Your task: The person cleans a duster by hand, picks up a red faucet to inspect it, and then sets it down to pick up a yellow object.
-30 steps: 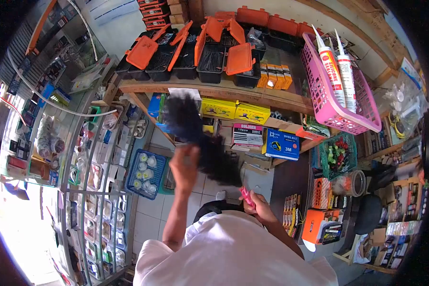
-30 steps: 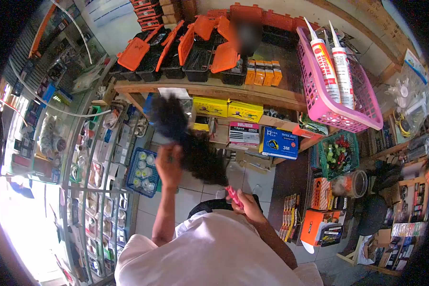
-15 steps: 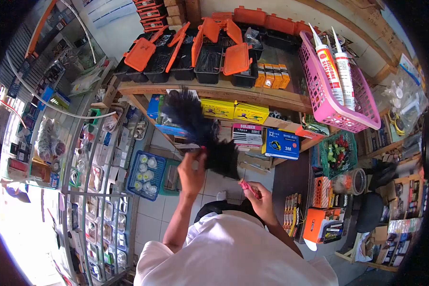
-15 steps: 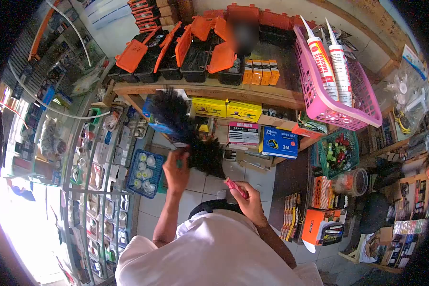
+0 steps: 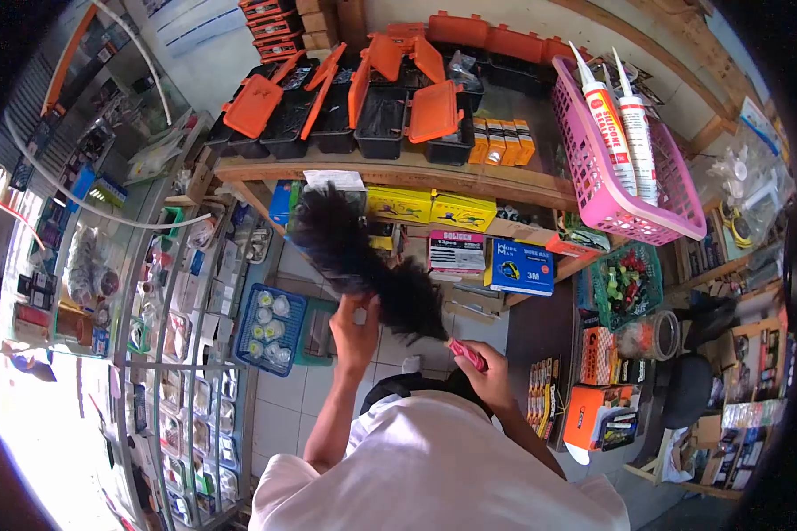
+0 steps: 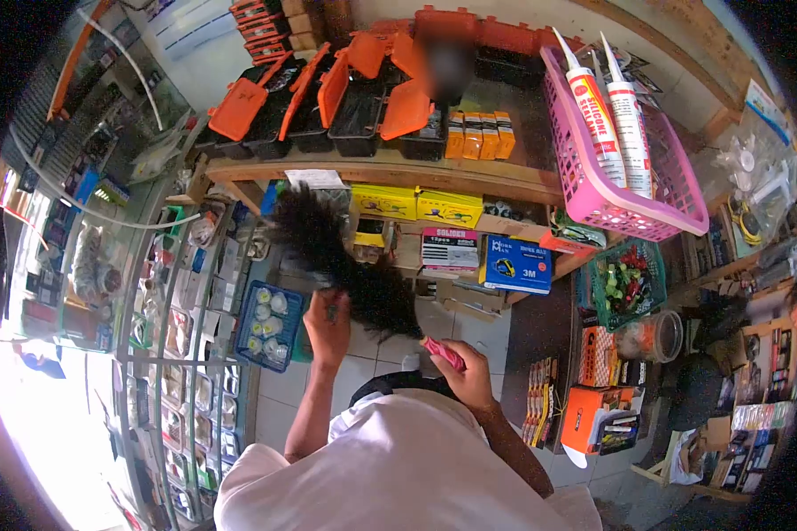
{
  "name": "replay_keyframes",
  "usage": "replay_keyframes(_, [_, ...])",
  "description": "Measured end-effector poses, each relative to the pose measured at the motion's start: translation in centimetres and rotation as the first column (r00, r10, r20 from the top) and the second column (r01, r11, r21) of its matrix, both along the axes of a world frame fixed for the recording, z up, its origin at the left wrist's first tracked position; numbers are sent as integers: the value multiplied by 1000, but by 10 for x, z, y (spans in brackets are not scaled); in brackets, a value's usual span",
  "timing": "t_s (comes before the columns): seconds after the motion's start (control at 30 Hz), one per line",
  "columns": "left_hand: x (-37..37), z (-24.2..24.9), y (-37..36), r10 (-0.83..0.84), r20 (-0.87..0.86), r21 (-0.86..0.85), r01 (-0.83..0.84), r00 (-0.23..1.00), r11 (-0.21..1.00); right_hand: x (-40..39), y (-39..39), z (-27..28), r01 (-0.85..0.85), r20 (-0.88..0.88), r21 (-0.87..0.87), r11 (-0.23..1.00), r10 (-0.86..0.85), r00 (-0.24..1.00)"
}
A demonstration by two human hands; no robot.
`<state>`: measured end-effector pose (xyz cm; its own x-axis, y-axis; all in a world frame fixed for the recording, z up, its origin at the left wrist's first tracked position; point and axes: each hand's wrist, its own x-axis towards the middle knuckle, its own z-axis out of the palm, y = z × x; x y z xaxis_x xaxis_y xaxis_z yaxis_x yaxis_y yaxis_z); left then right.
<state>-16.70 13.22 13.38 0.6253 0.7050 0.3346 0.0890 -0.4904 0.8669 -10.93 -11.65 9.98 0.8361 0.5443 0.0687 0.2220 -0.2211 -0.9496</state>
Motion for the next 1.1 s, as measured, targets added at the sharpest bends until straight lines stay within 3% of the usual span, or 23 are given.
replay_keyframes(0.1, [7,0,2,63,57,-6,-63,996,998,1,2,9,7,-2,24,1000,-7,1000])
replay_keyframes(0.13, [5,-2,16,55,58,-5,-55,997,998,0,-3,10,-23,58,-44,999,26,998])
replay_keyframes(0.23, [3,9,53,223,175,-140,-200,959,970,-4,-24,-6,-70,78,-97,993,78,994])
replay_keyframes(0.3, [4,33,66,335,410,-583,-39,848,811,-8,-45,-16,-113,41,-78,990,117,992])
replay_keyframes(0.33, [0,31,73,352,410,-580,-57,841,813,-11,-57,-16,-70,14,-44,997,71,997])
replay_keyframes(0.43, [-6,-3,91,376,478,-818,246,794,520,-11,-73,-21,-1,-19,-39,999,0,1000])
replay_keyframes(0.47, [-5,-11,87,375,476,-818,244,795,521,-12,-69,-12,47,-25,-68,997,-49,998])
replay_keyframes(0.53, [4,-24,67,394,446,-872,290,804,395,-9,-57,5,64,-14,-63,996,-65,998])
replay_keyframes(0.57, [7,-19,55,410,215,-950,93,886,297,-7,-50,9,16,-7,-32,999,-16,1000])
replay_keyframes(0.6, [5,-29,42,402,214,-950,95,890,296,-5,-42,13,-35,2,0,999,35,999])
replay_keyframes(0.67, [5,-43,15,176,505,-855,460,845,241,-1,-18,19,-48,40,68,997,46,998])
replay_keyframes(0.7, [11,-41,1,169,507,-853,464,845,238,3,-10,18,-74,-25,107,991,77,997])
replay_keyframes(0.77, [22,-5,-28,157,303,-951,289,940,109,7,-1,4,-98,-98,112,989,109,989])
replay_keyframes(0.8, [18,-20,-28,155,304,-951,291,940,105,8,1,0,-94,-97,109,990,105,990])
replay_keyframes(0.87, [5,-50,-23,-74,606,-771,562,792,-301,13,7,-1,-119,-155,40,992,123,980])
replay_keyframes(0.9, [3,-52,-22,-76,606,-771,561,792,-302,14,9,3,-117,-155,40,992,122,980])
replay_keyframes(0.97, [1,-22,-23,-33,335,-904,311,942,-293,13,9,17,-118,-195,68,991,129,972])
replay_keyframes(1.0, [-3,-33,-10,-32,335,-904,312,942,-292,12,7,18,-119,-194,69,991,130,972])
replay_keyframes(1.07, [-12,-49,22,35,675,-721,668,737,-184,9,-5,17,-145,-246,107,984,167,955])
replay_keyframes(1.1, [-11,-45,26,41,675,-720,670,736,-180,9,-13,13,-152,-245,106,983,174,954])
